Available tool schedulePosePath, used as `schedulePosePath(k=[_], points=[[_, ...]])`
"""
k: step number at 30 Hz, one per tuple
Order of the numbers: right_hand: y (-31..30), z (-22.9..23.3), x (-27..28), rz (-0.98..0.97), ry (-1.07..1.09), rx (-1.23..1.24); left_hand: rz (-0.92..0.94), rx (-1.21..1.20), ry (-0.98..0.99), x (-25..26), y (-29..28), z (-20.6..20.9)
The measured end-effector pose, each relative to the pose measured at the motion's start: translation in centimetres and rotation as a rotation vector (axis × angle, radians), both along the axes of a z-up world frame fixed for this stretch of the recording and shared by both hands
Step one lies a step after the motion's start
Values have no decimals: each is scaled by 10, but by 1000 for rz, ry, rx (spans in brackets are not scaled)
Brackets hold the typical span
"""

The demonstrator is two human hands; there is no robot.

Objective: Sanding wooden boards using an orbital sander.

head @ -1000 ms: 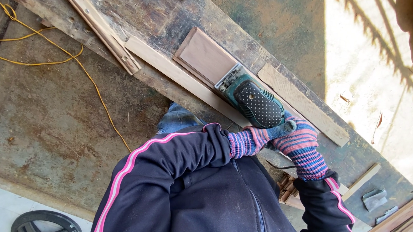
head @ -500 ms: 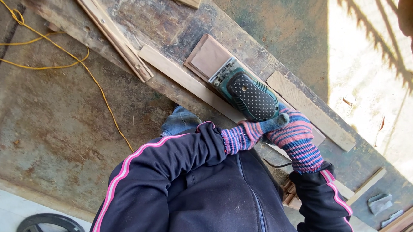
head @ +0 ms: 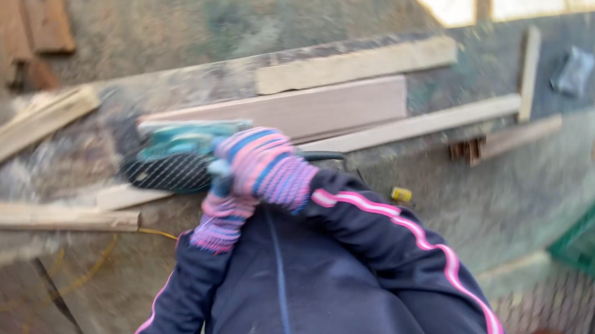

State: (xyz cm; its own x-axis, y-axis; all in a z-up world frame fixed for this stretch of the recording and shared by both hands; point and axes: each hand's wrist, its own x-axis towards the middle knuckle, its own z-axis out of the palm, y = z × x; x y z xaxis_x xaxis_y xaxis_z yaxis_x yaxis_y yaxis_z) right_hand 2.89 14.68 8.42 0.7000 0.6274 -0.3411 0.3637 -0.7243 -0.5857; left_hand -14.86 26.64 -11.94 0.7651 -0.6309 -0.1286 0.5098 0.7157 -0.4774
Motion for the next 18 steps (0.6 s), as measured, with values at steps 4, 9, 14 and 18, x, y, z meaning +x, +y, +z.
schedulePosePath(k=[4, 9, 14, 18], points=[[29, 14, -24, -128, -341, 16, 85, 863, -76, 23, 26, 40], [81, 16, -54, -466, -570, -131, 120, 1035, -157, 32, 41, 114], [109, 10, -68, -217, -734, -1005, 164, 1046, -171, 25, 66, 111], [140, 7, -69, -221, -600, -1089, 8, 1222, 108, -43, 149, 19]])
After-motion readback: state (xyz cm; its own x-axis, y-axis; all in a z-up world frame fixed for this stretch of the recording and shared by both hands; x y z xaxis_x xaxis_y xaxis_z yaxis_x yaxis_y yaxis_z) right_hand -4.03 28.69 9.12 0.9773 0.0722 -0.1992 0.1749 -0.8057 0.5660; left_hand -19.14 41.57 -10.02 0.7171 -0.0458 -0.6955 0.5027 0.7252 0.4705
